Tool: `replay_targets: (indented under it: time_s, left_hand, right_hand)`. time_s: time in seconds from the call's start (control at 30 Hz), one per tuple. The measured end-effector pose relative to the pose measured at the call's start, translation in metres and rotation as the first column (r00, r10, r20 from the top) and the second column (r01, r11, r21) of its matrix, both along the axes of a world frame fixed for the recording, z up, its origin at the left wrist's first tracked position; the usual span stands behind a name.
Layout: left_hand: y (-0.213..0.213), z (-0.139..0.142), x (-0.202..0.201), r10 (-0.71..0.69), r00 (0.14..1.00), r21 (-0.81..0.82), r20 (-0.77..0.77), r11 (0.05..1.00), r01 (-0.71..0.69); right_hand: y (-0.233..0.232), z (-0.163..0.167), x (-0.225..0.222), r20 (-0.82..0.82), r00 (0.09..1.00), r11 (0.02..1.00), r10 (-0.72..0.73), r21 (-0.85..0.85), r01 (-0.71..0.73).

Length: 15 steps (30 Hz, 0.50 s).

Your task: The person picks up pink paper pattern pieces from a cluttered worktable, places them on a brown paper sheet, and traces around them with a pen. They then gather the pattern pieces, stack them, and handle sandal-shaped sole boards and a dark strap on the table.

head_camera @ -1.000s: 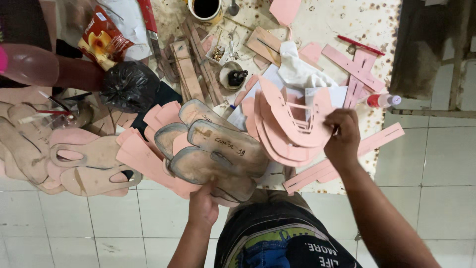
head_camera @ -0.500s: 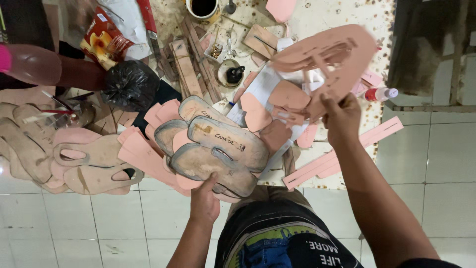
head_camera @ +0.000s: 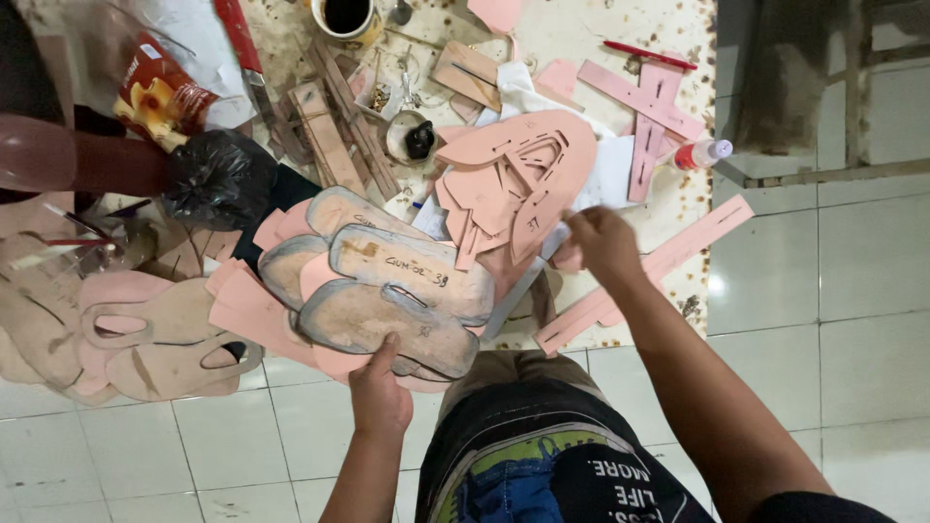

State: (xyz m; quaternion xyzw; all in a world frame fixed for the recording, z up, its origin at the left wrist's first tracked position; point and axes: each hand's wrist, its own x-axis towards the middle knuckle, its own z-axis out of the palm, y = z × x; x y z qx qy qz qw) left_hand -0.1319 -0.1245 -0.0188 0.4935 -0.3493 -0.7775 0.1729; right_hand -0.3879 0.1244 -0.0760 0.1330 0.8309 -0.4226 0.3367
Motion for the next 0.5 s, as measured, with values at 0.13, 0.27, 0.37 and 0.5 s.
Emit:
replay_targets:
  time_s: [0.13, 0.27, 0.37, 0.5]
  left_hand:
    - [-0.007, 0.012, 0.004, -0.006, 0.999, -0.032, 0.033, 0.999, 0.007]
    - [-0.011, 0.016, 0.004, 0.001, 0.998, -0.013, 0.065, 1.000, 0.000]
    - [-0.012, 0.015, 0.004, 0.006, 0.995, -0.022, 0.102, 1.000, -0.004]
    - [-0.013, 0.012, 0.004, -0.009, 0.996, -0.072, 0.085, 0.997, 0.015]
  right_hand:
    - [0.033, -0.018, -0.004, -0.791, 0.582, 0.973, 0.189, 0.232, 0.000]
    - [0.026, -0.028, -0.018, -0.671, 0.738, 0.987, 0.070, 0.154, 0.046]
    - [-0.004, -0.027, -0.022, -0.540, 0.841, 0.992, -0.030, -0.116, -0.040]
    - [-0.025, -0.025, -0.016, -0.700, 0.693, 0.977, 0.173, 0.032, -0.212]
